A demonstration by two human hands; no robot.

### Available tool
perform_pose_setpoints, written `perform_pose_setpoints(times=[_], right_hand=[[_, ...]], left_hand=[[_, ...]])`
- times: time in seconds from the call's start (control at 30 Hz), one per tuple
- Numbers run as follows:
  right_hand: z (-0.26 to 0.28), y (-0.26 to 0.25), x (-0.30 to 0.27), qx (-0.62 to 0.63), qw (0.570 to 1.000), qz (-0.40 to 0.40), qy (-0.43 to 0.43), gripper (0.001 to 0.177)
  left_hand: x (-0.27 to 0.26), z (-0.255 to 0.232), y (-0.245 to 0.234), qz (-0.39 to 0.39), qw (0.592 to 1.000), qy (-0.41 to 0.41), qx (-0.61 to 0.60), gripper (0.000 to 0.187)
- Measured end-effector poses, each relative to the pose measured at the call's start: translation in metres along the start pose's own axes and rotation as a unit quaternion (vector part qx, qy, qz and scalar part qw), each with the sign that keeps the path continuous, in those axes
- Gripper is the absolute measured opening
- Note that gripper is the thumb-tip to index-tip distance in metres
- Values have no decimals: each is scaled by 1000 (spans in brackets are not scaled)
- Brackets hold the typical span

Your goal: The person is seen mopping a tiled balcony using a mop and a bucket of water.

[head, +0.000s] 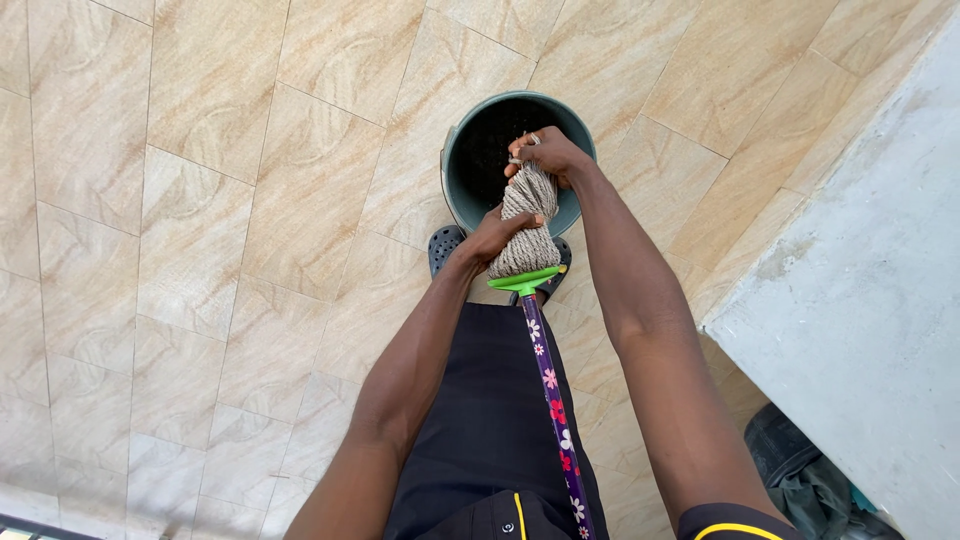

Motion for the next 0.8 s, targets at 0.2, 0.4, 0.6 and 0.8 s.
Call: perform_pose_setpoints(times=[0.2,0.4,0.6,0.8], right_hand=[[3,16,-3,-96,994,42,-13,44],[11,20,5,-398,912,-95,-23,46],[30,27,-13,-464,877,-127,8,30],[42,28,-22,-491,854,-171,-10,29]], left_hand=[[-3,-2,2,-25,1000,3,-2,78],[4,-12,5,-70,993,48,77,76],[16,-2,-3,-106,981,-22,159,87],[10,-9,-5,-178,950,-76,246,120]])
Point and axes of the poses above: each hand's wrist, its own x-axis towards the middle knuckle, its own y-axis out of the palm, z = x × y, the point moved 8 cm from there along x, towards the middle knuckle, and after that the axes turned 2 degrees about -y, right-handed, at the moved point
